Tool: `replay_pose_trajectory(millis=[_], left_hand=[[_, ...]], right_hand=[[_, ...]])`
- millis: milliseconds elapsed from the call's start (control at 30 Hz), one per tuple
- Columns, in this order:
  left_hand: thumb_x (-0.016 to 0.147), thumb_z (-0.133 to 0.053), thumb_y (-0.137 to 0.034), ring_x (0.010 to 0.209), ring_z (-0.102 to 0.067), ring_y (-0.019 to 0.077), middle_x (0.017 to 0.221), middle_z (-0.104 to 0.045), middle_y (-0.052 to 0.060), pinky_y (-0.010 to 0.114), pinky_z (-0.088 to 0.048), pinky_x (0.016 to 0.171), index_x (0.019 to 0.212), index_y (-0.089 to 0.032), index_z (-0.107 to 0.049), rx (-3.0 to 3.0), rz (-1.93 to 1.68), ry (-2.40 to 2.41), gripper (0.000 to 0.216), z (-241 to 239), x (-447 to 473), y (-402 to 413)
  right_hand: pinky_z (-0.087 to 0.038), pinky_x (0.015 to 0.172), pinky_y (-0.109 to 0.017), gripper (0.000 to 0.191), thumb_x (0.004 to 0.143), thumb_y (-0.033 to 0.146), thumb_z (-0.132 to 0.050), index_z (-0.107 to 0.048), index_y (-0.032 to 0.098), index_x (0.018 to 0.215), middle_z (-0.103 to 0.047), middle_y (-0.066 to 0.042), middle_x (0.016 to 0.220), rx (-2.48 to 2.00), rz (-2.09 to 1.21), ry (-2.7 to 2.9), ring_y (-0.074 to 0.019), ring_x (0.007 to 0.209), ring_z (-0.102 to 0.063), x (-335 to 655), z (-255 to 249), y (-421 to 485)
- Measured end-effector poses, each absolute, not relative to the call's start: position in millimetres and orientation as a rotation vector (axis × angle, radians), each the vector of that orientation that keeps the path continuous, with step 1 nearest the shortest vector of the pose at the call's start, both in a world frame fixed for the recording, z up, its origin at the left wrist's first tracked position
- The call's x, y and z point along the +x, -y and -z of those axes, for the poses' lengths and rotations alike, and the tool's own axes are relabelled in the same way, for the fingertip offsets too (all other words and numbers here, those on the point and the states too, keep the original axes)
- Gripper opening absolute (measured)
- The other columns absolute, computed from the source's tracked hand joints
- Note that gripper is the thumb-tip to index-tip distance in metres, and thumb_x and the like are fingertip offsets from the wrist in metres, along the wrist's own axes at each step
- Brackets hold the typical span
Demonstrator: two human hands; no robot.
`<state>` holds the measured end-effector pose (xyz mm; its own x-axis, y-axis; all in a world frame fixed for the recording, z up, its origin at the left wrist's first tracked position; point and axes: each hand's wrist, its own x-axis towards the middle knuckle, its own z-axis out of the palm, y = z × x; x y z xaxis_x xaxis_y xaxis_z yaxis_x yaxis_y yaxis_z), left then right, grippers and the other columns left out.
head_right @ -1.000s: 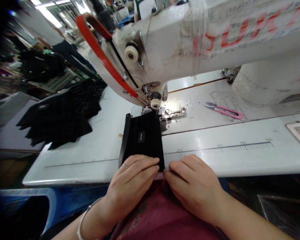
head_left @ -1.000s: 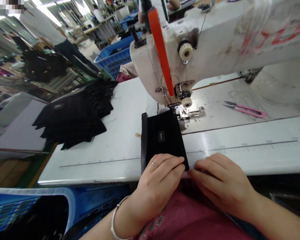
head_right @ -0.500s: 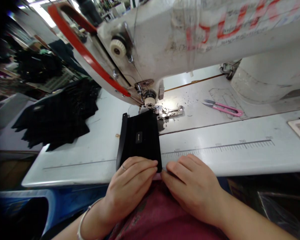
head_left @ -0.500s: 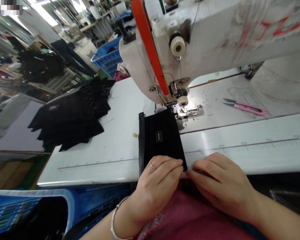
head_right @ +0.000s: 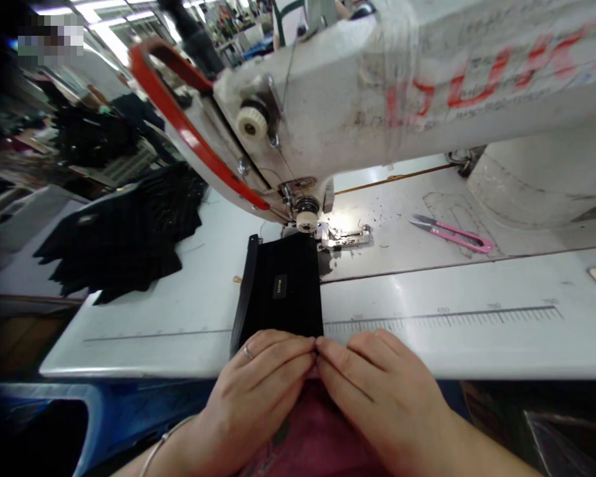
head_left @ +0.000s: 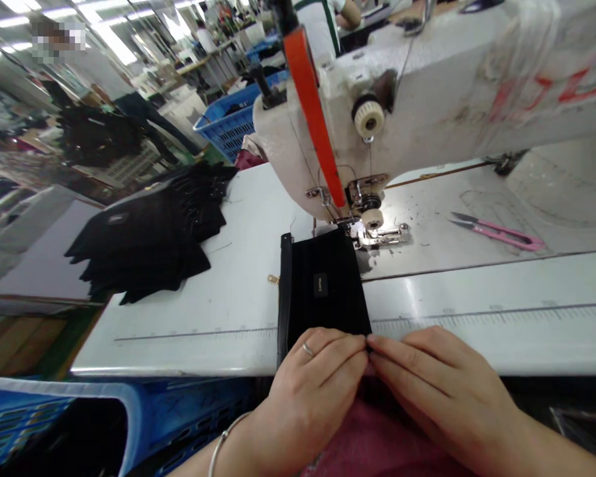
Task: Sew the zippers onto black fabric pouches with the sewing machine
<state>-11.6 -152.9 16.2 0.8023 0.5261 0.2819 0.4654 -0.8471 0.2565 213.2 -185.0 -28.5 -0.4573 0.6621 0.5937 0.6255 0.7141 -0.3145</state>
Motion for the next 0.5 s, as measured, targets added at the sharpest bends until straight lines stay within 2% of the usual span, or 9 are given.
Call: replay_pose_trajectory(millis=[133, 267, 400, 500], left_hand=[[0.102, -0.05, -0.017, 0.116, -0.063, 0.0189, 0.122, -0.07, 0.008, 0.036, -0.053, 0.107, 0.123, -0.014, -0.065, 2.847, -0.366, -0.761, 0.025, -34, -9, 131], [0.103, -0.051, -0.031, 0.139, -0.046, 0.0286, 0.147, -0.054, 0.013, 0.048, -0.046, 0.114, 0.14, -0.013, -0.054, 2.918, -0.284, -0.922, 0.041, -30, -6, 91], [0.103, -0.049, -0.034, 0.124, -0.051, 0.03, 0.138, -0.058, 0.012, 0.051, -0.049, 0.105, 0.145, -0.016, -0.05, 2.92, -0.209, -1.047, 0.045, -17, -9, 75], [0.102, -0.05, -0.034, 0.114, -0.051, 0.0295, 0.13, -0.059, 0.011, 0.051, -0.049, 0.101, 0.149, -0.018, -0.046, 2.882, -0.194, -1.102, 0.05, -15, -12, 75]], right_hand=[[-0.052, 0.067, -0.035, 0.025, 0.099, 0.01, -0.048, -0.073, 0.012, 0.104, -0.075, -0.004, 0.111, -0.938, -0.072, 2.256, -0.0193, 0.08, -0.058, 212, 20, 178], [-0.053, 0.066, -0.034, 0.033, 0.103, 0.015, -0.042, -0.074, 0.017, 0.105, -0.075, -0.002, 0.112, -0.976, -0.061, 2.31, -0.0186, 0.078, -0.059, 210, 14, 175], [-0.054, 0.069, -0.034, 0.045, 0.106, 0.017, -0.03, -0.074, 0.02, 0.104, -0.075, 0.002, 0.115, -1.016, -0.043, 2.349, -0.0176, 0.082, -0.061, 210, 16, 177], [-0.053, 0.068, -0.033, 0.042, 0.106, 0.018, -0.032, -0.074, 0.021, 0.104, -0.075, 0.003, 0.114, -1.008, -0.05, 2.333, -0.0172, 0.08, -0.06, 211, 20, 179]])
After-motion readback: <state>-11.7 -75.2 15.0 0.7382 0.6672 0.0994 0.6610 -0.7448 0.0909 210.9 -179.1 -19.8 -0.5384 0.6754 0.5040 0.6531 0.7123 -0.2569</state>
